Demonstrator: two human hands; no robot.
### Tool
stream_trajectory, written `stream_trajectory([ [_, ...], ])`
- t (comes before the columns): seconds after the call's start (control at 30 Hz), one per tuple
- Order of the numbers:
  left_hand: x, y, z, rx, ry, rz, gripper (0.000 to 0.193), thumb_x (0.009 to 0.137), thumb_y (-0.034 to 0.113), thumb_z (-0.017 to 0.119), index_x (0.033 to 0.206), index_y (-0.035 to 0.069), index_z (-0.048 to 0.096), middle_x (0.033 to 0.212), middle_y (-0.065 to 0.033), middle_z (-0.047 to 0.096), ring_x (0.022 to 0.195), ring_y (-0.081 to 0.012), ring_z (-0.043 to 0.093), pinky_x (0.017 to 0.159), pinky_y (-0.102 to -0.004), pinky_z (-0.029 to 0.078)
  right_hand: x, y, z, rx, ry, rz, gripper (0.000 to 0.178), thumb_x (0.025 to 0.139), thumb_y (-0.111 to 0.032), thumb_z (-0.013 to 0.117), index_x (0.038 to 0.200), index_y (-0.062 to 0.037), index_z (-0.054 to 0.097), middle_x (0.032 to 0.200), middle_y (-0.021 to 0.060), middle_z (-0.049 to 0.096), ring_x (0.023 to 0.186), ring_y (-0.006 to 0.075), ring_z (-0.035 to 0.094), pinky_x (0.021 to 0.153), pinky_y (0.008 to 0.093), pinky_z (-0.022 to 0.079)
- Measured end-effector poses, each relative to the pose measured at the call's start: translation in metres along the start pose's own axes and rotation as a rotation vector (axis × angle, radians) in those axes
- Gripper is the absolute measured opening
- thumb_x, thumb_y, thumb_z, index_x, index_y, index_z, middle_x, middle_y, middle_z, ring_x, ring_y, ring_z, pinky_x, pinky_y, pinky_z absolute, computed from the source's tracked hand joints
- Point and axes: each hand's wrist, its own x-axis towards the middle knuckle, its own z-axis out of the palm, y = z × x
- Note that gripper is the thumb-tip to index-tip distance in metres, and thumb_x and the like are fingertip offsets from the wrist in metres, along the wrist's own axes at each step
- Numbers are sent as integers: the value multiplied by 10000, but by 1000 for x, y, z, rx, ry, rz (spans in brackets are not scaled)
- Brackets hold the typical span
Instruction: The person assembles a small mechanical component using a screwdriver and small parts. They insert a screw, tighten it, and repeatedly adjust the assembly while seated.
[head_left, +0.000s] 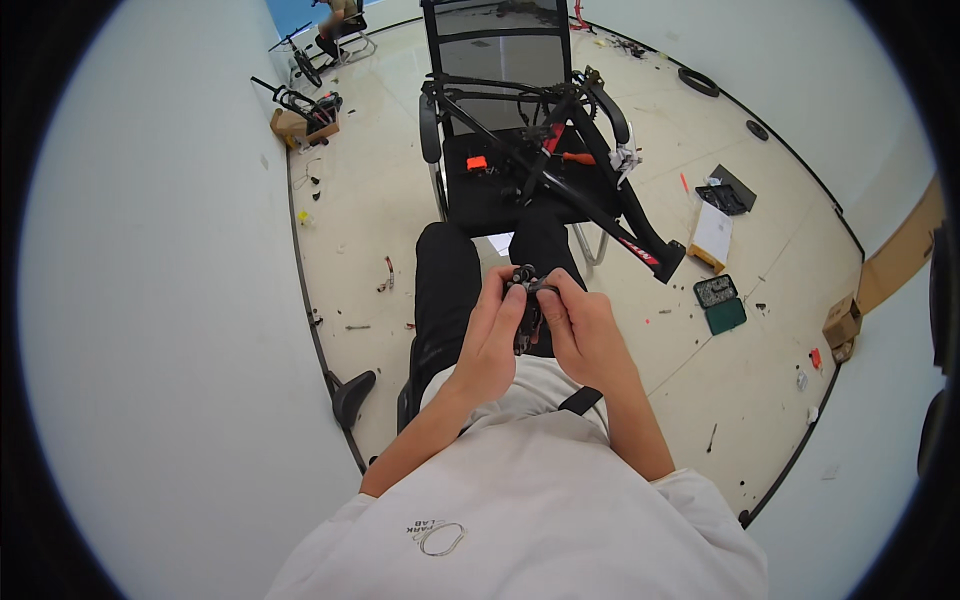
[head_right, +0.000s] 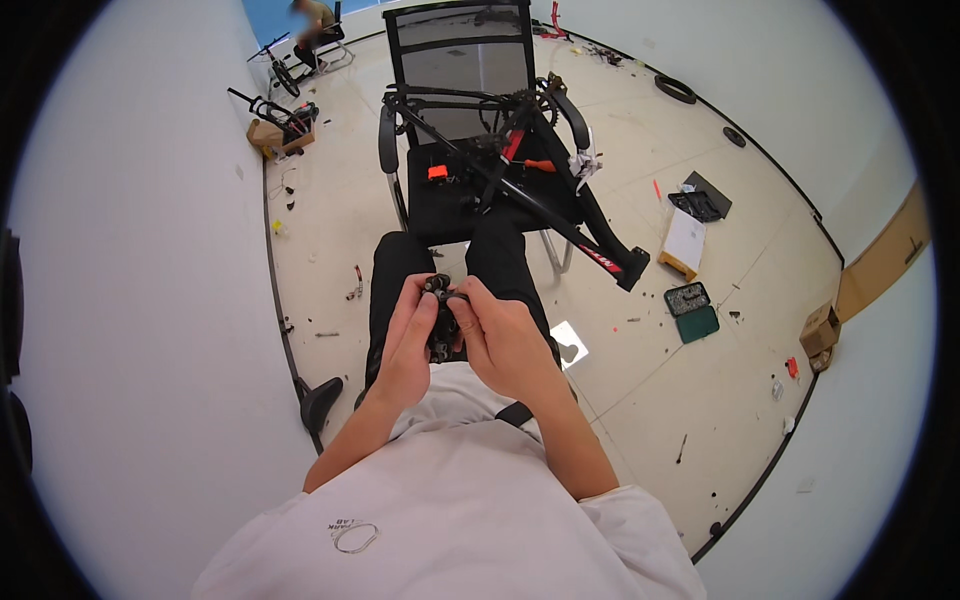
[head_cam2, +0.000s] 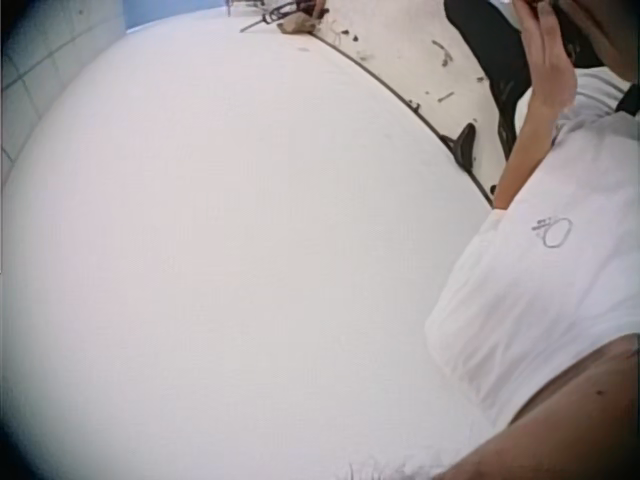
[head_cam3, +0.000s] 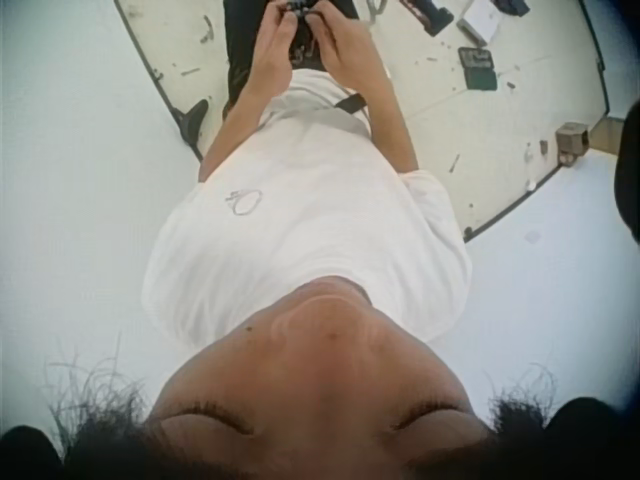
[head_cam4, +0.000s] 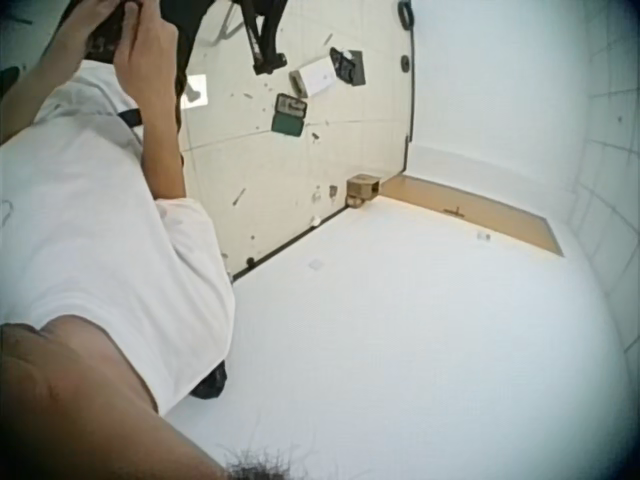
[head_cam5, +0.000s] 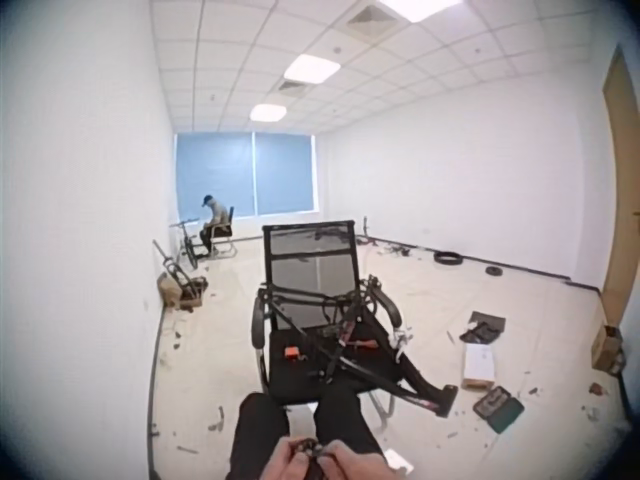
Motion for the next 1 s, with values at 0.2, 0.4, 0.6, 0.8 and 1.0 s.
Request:
stream_trajectory([
  [0.2,-2,4,-5,215,-40,32,296,1026,241,382,1160,-18,438,778,-24,533,649,-65,477,574,-236,410,0,5,3,-181,23,-80,133,984,-89,485,899,6,448,616,170,574,545,346,592,484,370,433],
  [0.4,-4,0,-6,559,0,128,281,953,128,416,1133,-88,423,844,-180,552,695,-280,550,653,-366,451,3,25,16,-156,53,-44,145,983,-92,488,894,6,431,601,185,531,535,386,537,468,414,384],
  [0.6,-2,-3,-12,708,15,238,265,934,107,428,1098,-101,419,911,-250,543,747,-356,563,684,-408,453,4,30,20,80,-58,79,187,1011,-156,432,933,14,416,601,163,500,521,338,519,488,370,383],
  [0.8,4,5,-16,539,-57,59,210,937,114,454,1073,-45,453,872,-178,561,722,-286,593,663,-365,479,4,21,17,86,-48,-18,271,1014,-248,414,938,12,424,638,150,524,556,326,537,535,371,402],
  [1.0,12,5,-18,-344,84,-237,158,885,107,484,1018,27,514,856,-75,585,701,-195,598,595,-314,500,4,15,11,40,-7,42,224,996,-200,475,935,16,468,654,120,599,550,247,616,534,312,458],
])
